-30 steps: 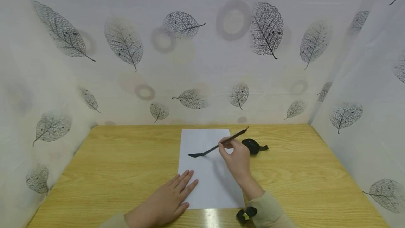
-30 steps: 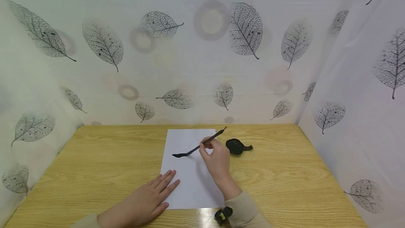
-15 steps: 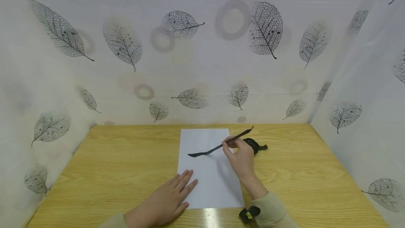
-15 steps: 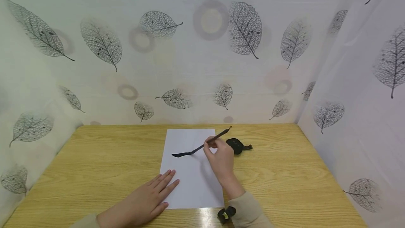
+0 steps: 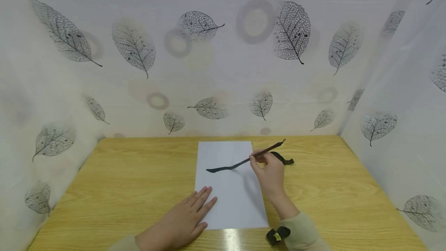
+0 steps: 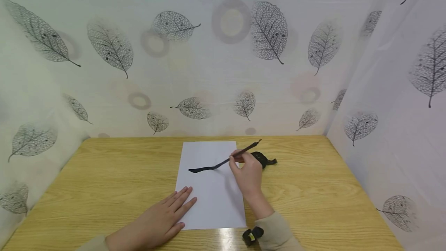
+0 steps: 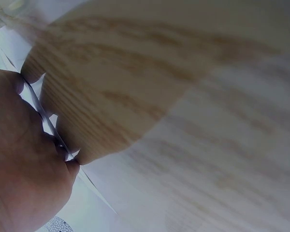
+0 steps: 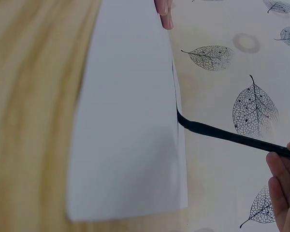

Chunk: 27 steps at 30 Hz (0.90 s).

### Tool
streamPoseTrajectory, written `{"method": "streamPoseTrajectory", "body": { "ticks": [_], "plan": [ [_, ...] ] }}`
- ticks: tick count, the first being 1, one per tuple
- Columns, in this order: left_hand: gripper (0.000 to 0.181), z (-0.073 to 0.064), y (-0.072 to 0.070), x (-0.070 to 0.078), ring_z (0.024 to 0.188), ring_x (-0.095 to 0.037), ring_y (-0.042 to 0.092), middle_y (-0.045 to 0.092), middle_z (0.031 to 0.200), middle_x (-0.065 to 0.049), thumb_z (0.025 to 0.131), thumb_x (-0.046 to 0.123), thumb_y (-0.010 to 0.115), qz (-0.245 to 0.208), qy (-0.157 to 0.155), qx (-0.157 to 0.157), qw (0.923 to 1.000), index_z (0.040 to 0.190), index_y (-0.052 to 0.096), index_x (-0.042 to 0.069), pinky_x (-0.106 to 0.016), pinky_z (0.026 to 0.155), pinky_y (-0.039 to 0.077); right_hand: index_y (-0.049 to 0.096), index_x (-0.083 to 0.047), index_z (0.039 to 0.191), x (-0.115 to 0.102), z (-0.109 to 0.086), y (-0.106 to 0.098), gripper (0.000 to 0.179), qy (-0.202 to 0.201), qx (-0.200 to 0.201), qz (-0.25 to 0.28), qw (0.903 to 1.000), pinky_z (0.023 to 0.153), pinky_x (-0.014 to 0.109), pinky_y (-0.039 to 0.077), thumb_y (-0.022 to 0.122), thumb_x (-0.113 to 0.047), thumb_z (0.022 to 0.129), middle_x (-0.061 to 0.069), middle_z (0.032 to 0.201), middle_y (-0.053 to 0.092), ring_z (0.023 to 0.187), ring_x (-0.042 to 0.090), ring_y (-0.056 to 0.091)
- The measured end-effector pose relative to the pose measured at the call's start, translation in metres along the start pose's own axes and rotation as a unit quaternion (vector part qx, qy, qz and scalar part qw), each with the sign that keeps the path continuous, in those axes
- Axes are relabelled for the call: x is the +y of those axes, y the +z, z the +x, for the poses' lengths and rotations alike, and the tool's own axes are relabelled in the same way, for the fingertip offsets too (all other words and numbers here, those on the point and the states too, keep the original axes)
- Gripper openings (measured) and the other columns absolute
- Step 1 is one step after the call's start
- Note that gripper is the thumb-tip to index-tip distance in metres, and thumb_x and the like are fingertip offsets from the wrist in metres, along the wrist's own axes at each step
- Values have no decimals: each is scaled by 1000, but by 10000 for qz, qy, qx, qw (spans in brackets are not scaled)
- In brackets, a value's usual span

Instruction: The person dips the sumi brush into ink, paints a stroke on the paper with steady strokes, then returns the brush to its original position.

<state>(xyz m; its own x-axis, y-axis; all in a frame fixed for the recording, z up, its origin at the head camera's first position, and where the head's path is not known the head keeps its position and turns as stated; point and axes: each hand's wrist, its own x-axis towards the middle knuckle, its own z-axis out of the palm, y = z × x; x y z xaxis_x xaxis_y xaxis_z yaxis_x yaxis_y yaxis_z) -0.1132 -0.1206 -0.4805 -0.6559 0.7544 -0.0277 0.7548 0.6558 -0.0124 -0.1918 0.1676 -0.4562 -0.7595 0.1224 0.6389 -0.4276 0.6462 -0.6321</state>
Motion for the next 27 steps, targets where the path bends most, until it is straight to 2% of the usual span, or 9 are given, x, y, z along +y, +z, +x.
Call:
{"method": "streamPoseTrajectory", "body": {
  "ticks": [5,15,27],
  "plan": [
    [62,0,-1,0,160,-33,36,32,173,-19,113,44,42,-33,-7,-25,10000,166,37,13,-47,126,41,79,0,95,3,0,-3,10,99,10,16,9999,69,46,66,82,3,86,12,89,81,74,26,77],
    [61,0,-2,0,161,-32,35,31,174,-18,113,44,41,-43,-12,-31,10000,166,37,13,-47,127,40,78,2,95,8,0,-10,11,63,94,-84,9999,68,43,66,82,6,86,14,88,81,74,29,78],
    [62,0,-4,0,161,-33,34,30,174,-18,113,44,42,-133,-26,-92,9999,166,37,13,-48,127,40,78,0,94,14,0,-19,10,243,107,-83,9996,65,47,66,80,6,87,14,86,81,71,31,78]
  ]
}}
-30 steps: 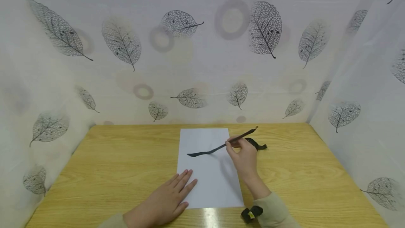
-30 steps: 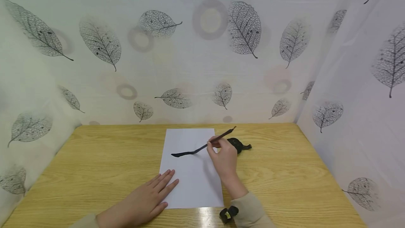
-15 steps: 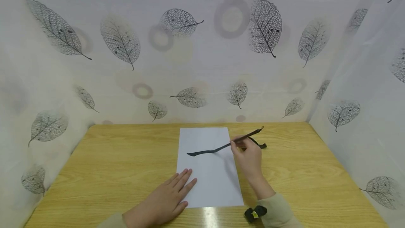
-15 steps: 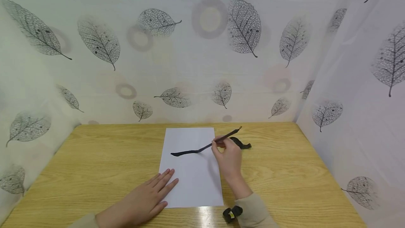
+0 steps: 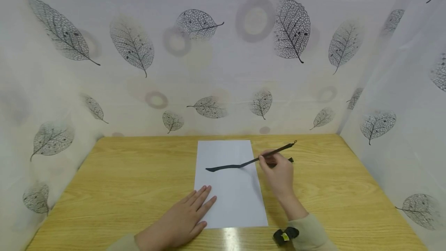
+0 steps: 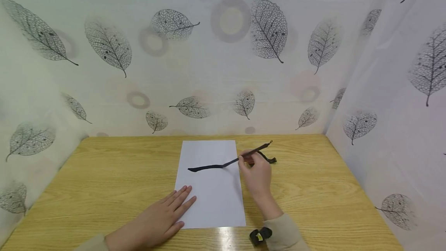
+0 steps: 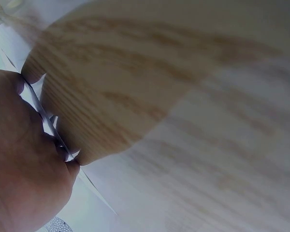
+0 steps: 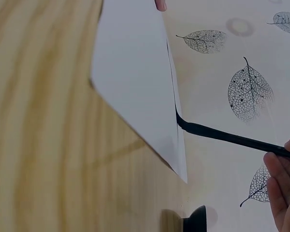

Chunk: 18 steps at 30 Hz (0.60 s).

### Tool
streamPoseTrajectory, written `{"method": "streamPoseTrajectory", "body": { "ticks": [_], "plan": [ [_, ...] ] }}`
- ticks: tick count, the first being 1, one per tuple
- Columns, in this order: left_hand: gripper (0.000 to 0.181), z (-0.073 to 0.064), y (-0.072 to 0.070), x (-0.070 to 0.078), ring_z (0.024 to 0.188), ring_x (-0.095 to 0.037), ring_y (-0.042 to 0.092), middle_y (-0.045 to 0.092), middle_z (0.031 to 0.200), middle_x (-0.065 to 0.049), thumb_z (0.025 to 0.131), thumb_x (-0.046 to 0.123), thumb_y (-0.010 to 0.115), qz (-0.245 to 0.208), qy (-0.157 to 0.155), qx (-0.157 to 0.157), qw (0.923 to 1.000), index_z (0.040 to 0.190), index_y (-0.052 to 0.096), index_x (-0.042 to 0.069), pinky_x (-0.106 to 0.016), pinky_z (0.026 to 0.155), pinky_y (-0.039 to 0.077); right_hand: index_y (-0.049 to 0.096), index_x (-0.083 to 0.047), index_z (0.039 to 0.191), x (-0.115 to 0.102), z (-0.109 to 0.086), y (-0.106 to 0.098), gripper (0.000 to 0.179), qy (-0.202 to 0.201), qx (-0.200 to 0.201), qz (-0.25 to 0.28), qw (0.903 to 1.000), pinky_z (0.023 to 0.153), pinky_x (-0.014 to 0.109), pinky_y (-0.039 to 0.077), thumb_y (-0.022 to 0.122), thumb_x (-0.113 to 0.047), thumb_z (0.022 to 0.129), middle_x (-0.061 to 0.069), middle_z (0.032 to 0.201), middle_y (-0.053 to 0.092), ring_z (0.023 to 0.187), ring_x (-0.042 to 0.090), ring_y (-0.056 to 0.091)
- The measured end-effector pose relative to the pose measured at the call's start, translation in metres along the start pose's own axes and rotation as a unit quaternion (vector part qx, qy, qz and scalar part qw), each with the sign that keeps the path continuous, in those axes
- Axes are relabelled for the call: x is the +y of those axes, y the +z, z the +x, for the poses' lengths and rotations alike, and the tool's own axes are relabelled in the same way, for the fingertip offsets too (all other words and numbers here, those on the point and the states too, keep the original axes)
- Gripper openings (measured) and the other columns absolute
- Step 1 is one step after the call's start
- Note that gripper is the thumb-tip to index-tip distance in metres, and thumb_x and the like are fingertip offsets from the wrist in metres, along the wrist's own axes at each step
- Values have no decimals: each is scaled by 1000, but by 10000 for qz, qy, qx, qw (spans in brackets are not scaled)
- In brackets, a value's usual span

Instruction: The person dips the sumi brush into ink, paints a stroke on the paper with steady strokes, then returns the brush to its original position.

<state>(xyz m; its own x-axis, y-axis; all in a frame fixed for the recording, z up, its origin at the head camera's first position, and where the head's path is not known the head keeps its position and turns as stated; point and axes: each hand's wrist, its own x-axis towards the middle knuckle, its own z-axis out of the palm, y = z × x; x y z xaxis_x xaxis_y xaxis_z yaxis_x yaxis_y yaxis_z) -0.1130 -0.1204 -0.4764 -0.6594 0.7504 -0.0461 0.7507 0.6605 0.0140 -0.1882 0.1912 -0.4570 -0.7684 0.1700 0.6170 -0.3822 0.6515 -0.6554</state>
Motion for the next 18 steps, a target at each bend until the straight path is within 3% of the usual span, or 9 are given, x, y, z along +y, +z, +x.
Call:
{"method": "streamPoseTrajectory", "body": {
  "ticks": [8,18],
  "plan": [
    [61,0,3,-1,160,-33,35,31,174,-19,113,45,41,42,56,116,9999,166,37,13,-48,126,41,77,-1,94,4,-2,-4,11,-102,18,-166,9998,66,48,66,81,6,86,14,87,81,71,31,77],
    [62,2,3,-1,162,-32,32,28,175,-18,113,45,41,-45,13,-14,10000,166,36,14,-47,128,39,78,-2,93,6,-4,-9,9,-56,87,-132,9999,66,46,66,80,5,88,12,87,81,71,30,78]
  ]
}}
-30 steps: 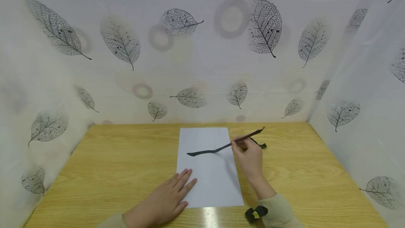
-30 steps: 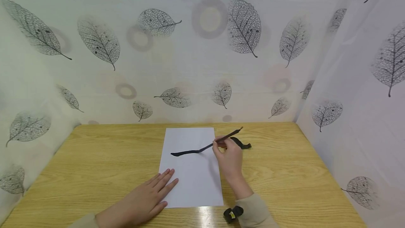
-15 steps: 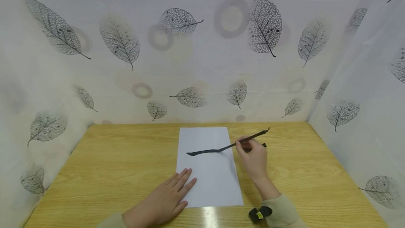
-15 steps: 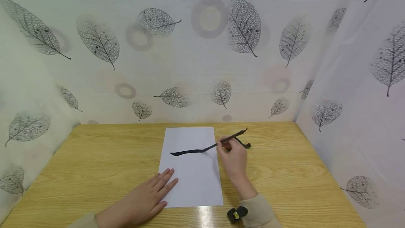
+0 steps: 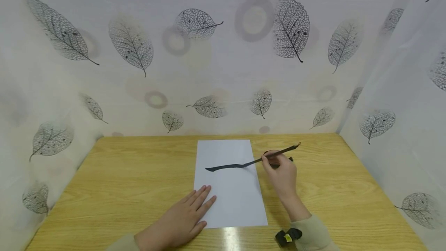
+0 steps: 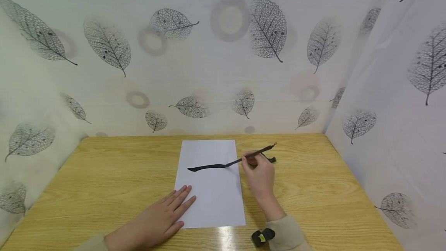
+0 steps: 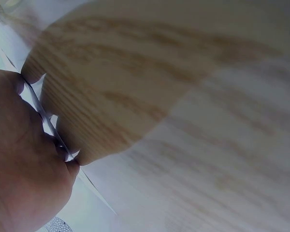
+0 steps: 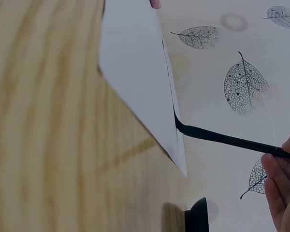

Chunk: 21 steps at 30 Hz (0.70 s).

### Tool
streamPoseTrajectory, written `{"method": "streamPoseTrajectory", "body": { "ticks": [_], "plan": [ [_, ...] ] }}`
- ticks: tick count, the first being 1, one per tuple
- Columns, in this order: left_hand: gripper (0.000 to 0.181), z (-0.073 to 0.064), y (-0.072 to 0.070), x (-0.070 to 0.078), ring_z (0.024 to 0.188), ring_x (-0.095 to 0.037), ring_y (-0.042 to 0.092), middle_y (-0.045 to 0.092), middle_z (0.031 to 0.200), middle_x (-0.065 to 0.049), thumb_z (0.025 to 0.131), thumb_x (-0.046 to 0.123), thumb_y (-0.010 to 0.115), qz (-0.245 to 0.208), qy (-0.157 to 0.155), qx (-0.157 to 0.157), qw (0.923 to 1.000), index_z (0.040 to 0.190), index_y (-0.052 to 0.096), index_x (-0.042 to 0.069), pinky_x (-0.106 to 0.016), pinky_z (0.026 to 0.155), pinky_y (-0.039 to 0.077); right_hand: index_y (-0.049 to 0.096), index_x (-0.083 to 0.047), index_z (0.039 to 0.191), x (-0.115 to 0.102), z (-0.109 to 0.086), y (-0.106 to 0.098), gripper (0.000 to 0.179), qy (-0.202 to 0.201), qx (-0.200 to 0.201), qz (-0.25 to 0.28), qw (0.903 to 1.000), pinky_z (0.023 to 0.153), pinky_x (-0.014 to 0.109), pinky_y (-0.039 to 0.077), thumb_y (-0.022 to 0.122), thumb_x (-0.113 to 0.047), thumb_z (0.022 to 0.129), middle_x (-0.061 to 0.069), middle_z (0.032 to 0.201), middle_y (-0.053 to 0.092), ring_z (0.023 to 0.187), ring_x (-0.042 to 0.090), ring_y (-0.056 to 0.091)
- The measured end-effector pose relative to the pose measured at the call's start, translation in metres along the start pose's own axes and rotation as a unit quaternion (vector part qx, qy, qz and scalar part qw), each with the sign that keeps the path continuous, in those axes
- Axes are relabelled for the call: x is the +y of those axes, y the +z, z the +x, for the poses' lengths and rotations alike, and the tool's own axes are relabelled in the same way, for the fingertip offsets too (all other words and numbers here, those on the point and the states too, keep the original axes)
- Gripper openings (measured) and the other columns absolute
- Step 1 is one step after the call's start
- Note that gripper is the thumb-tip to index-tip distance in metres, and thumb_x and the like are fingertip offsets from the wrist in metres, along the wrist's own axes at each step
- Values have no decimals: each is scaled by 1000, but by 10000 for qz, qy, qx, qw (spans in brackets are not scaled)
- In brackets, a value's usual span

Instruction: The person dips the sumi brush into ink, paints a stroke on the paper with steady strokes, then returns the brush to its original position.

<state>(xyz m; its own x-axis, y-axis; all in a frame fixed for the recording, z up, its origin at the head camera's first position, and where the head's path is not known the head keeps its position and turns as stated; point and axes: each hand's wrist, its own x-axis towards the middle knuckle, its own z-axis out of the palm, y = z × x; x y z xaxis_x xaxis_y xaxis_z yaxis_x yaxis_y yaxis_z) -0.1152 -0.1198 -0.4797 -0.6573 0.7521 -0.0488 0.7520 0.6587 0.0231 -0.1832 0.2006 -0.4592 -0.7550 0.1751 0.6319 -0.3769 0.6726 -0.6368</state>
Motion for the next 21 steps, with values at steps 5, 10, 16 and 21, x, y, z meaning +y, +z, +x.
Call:
{"method": "streamPoseTrajectory", "body": {
  "ticks": [5,10,16,21],
  "plan": [
    [61,-1,0,0,160,-33,36,31,174,-19,113,44,42,64,53,90,9999,165,38,13,-48,126,41,78,-1,93,2,0,-2,7,41,29,-103,9999,66,38,65,80,3,88,12,87,81,70,30,78],
    [62,0,1,-1,162,-32,33,28,175,-18,113,45,40,12,7,-7,10000,166,36,14,-47,127,39,78,-2,93,2,-1,-4,8,57,45,-207,9998,65,33,64,81,2,88,12,87,81,70,29,77],
    [62,0,2,-1,162,-32,32,28,175,-18,114,45,39,41,-5,-16,10000,166,36,14,-47,128,39,78,-3,94,2,-2,-6,9,62,57,-239,9997,64,38,64,81,3,87,12,87,81,69,28,77],
    [61,0,2,0,162,-31,33,28,175,-18,114,45,39,46,0,20,10000,167,36,14,-46,128,39,78,-3,94,2,-3,-7,9,88,57,-316,9994,64,40,64,82,2,87,12,86,81,68,27,76]
  ]
}}
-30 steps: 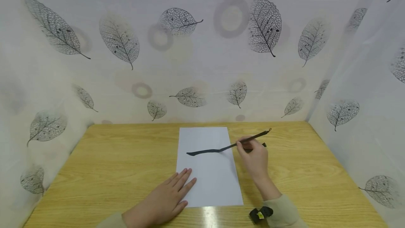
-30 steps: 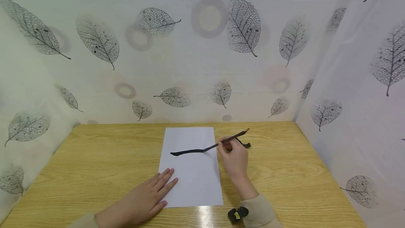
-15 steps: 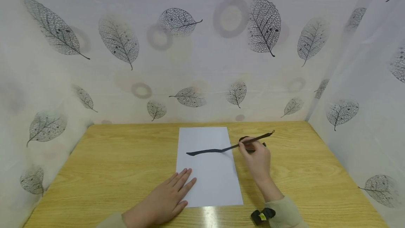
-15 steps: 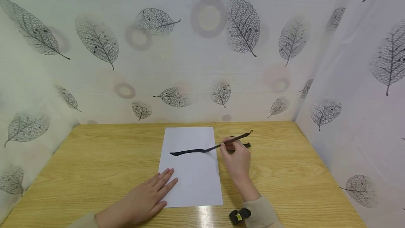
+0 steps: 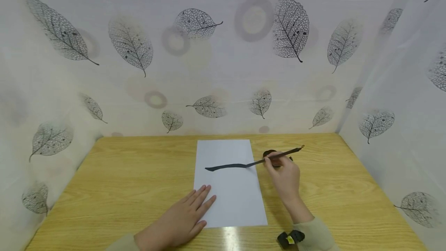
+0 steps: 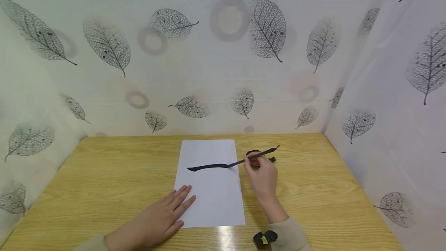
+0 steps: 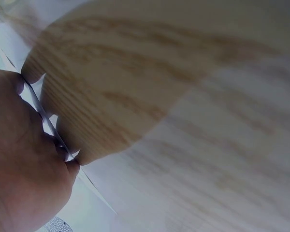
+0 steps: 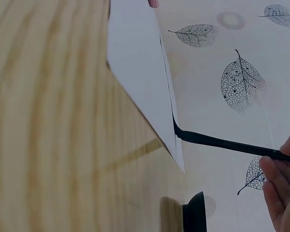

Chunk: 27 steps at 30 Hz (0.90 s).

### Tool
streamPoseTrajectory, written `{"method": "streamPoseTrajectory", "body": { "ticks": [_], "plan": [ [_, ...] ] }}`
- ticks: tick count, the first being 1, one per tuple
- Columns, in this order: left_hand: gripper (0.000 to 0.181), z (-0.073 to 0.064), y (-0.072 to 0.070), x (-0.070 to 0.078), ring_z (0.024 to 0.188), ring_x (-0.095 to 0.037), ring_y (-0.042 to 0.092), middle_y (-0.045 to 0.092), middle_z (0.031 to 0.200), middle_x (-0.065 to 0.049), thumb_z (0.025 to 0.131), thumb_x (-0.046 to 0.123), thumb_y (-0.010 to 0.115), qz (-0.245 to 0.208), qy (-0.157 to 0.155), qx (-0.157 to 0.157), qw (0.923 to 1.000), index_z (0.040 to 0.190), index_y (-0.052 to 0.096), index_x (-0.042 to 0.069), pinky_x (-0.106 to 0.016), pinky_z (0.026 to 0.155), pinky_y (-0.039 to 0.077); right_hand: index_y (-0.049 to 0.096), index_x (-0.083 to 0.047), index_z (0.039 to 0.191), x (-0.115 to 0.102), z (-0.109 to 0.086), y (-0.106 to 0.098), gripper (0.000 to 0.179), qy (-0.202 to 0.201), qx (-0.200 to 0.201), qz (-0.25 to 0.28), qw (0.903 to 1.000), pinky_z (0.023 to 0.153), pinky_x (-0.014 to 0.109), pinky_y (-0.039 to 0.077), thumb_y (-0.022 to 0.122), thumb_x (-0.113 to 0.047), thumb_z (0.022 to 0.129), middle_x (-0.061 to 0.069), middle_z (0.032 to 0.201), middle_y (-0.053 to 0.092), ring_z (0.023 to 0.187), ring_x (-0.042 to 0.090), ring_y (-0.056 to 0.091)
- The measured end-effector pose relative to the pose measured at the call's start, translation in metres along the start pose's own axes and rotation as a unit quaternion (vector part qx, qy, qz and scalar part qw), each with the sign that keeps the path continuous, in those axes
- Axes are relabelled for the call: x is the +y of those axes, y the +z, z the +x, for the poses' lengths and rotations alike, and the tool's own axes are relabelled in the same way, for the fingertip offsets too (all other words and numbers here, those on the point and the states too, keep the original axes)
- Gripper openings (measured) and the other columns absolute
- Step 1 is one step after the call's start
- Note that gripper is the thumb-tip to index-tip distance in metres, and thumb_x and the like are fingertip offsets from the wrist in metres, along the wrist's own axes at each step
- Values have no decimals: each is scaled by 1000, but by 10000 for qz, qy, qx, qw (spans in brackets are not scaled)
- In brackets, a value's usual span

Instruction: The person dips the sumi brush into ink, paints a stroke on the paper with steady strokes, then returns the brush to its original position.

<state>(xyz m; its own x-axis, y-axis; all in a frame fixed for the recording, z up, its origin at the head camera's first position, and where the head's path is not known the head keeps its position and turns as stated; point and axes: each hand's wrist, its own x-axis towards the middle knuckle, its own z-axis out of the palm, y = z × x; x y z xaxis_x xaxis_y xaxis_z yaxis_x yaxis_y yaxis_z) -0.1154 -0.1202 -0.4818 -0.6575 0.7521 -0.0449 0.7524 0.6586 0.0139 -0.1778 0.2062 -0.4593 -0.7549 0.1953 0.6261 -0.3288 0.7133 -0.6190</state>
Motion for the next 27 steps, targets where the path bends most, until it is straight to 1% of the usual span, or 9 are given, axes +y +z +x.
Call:
{"method": "streamPoseTrajectory", "body": {
  "ticks": [5,12,18,21,27],
  "plan": [
    [61,0,-2,0,161,-32,34,30,174,-18,113,44,41,45,17,45,10000,166,37,13,-46,127,39,78,-3,94,0,-1,-1,8,20,15,-37,10000,65,40,63,81,2,88,12,85,81,68,27,76],
    [62,-1,-5,0,160,-33,35,30,174,-18,113,45,41,-15,29,-24,10000,166,36,13,-48,126,41,78,-2,94,-3,-1,-3,9,86,24,-6,10000,65,42,62,81,3,88,12,85,81,68,27,76],
    [62,-1,-4,0,159,-34,37,32,173,-19,113,45,41,63,74,59,9999,165,38,12,-49,125,42,77,-2,95,-5,-1,-4,7,395,-98,7,9992,67,46,62,81,0,90,11,84,81,69,24,76],
    [62,-1,-4,0,160,-34,37,32,174,-19,113,45,41,14,51,29,10000,166,37,13,-48,125,42,77,-2,95,-5,0,-5,6,500,-150,0,9986,67,45,62,80,-1,90,9,83,81,69,23,76],
    [62,-1,-7,1,160,-33,35,30,174,-18,113,44,41,-116,7,-85,9999,166,36,13,-48,127,40,77,-3,94,-3,1,-4,6,472,-159,9,9988,64,44,61,81,-1,90,10,83,81,68,23,76]
  ]
}}
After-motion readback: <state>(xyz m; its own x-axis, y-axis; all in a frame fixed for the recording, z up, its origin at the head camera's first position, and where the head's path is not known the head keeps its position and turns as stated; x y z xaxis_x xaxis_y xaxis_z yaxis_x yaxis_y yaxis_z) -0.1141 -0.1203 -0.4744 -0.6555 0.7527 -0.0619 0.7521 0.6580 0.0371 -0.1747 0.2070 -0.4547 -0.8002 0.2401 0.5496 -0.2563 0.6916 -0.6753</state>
